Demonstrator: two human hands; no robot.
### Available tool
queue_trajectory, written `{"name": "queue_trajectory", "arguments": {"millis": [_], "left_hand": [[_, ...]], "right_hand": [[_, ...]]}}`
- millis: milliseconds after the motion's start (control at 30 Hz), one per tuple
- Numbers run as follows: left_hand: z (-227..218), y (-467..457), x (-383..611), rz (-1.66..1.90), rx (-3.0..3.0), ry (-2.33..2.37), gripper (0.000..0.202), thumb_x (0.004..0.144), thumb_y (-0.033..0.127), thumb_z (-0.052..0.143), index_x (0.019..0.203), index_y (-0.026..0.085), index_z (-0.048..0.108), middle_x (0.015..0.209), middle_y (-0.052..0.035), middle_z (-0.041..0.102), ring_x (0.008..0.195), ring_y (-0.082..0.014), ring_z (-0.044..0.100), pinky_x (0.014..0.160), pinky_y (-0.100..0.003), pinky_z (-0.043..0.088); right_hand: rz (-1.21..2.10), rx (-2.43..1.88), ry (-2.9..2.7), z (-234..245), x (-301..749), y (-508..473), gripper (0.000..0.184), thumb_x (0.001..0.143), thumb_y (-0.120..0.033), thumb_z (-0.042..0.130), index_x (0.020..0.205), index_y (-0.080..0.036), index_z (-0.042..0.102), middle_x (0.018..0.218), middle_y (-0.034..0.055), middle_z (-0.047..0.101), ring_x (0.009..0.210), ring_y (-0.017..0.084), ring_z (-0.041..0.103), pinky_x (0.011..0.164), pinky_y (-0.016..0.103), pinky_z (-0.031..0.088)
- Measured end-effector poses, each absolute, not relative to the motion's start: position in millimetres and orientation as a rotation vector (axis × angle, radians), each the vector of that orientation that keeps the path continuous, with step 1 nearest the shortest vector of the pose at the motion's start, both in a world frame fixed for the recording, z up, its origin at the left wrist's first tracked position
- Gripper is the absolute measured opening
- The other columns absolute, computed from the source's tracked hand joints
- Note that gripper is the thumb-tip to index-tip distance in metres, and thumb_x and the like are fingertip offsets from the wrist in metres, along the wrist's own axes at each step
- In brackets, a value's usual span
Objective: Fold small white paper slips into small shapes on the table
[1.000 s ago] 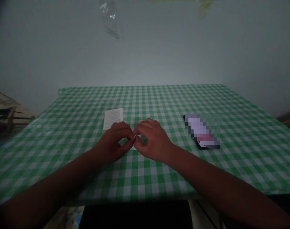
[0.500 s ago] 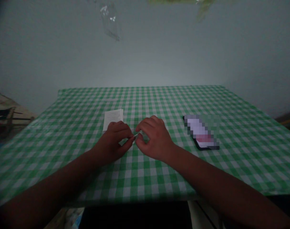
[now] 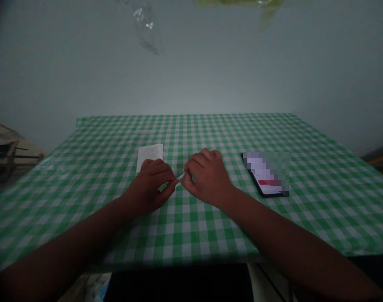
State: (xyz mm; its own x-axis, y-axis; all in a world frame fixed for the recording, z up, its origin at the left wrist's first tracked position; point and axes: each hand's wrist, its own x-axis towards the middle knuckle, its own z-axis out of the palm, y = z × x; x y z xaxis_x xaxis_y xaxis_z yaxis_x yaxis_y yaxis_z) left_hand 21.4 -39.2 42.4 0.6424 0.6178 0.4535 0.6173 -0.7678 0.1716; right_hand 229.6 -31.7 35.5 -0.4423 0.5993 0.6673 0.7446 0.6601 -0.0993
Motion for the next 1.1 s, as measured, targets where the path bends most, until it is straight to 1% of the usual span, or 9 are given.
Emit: {"name": "queue_trajectory", "arguments": {"millis": [133,200,300,500,700,867,1000,1100], "left_hand": [[44,-37,18,0.742,2.835,1.11,0.019,0.092,0.02,0.05,0.075,0.017,0.059,0.079,-0.0032,0.062,0.082,-0.0188,0.052,0.077,-0.038,0.034],[44,-36,18,0.73,2.846,1.111,0.019,0.092,0.02,0.051,0.075,0.017,0.06,0.079,-0.0035,0.062,0.082,-0.0191,0.052,0.076,-0.038,0.033],[43,-37,21,0.734,2.87,1.092,0.019,0.091,0.019,0.052,0.074,0.017,0.06,0.078,-0.0035,0.061,0.081,-0.0192,0.052,0.075,-0.038,0.032],[41,-40,24,0.816,2.918,1.076,0.019,0.093,0.02,0.052,0.076,0.017,0.062,0.079,-0.0032,0.063,0.082,-0.0189,0.051,0.076,-0.038,0.032],[41,-40,24,0.827,2.984,1.078,0.021,0.092,0.02,0.052,0.074,0.017,0.062,0.077,-0.0034,0.063,0.081,-0.019,0.051,0.075,-0.039,0.033],[44,-41,23,0.836,3.0,1.057,0.02,0.093,0.02,0.052,0.075,0.018,0.061,0.078,-0.0034,0.064,0.082,-0.0191,0.052,0.076,-0.039,0.033],[47,-41,20,0.847,2.969,1.097,0.023,0.094,0.021,0.05,0.074,0.018,0.06,0.078,-0.0038,0.064,0.08,-0.0185,0.051,0.076,-0.039,0.033],[47,-39,17,0.876,2.935,1.125,0.021,0.094,0.021,0.051,0.076,0.018,0.061,0.078,-0.0034,0.064,0.08,-0.0183,0.052,0.076,-0.039,0.032]], "right_hand": [[-0.302,-1.104,-2.076,37,241,-23,0.007,0.075,-0.015,0.057,0.077,-0.022,0.055,0.082,0.0051,0.066,0.085,0.025,0.057,0.078,0.043,0.039],[-0.241,-1.063,-2.074,38,239,-27,0.009,0.075,-0.015,0.057,0.081,-0.022,0.056,0.084,0.0048,0.066,0.086,0.025,0.057,0.079,0.043,0.039],[-0.165,-0.978,-2.172,39,227,-38,0.013,0.077,-0.018,0.058,0.089,-0.021,0.06,0.093,0.0053,0.067,0.09,0.025,0.057,0.081,0.044,0.039],[-0.18,-0.936,-2.254,35,216,-44,0.004,0.08,-0.018,0.056,0.081,-0.02,0.06,0.091,0.0042,0.066,0.087,0.023,0.053,0.079,0.042,0.037],[-0.193,-0.953,-2.265,35,214,-44,0.005,0.082,-0.02,0.055,0.079,-0.021,0.06,0.089,0.0038,0.065,0.086,0.023,0.052,0.079,0.042,0.036],[-0.224,-0.991,-2.211,36,221,-39,0.006,0.08,-0.018,0.057,0.078,-0.022,0.061,0.087,0.0024,0.066,0.085,0.023,0.053,0.078,0.042,0.036],[-0.19,-1.051,-2.088,37,238,-25,0.011,0.08,-0.013,0.056,0.074,-0.022,0.059,0.084,0.0027,0.065,0.083,0.022,0.057,0.079,0.041,0.039],[-0.12,-1.024,-2.014,39,243,-21,0.013,0.078,-0.01,0.055,0.078,-0.022,0.06,0.083,0.0035,0.064,0.084,0.022,0.059,0.079,0.041,0.043]]}}
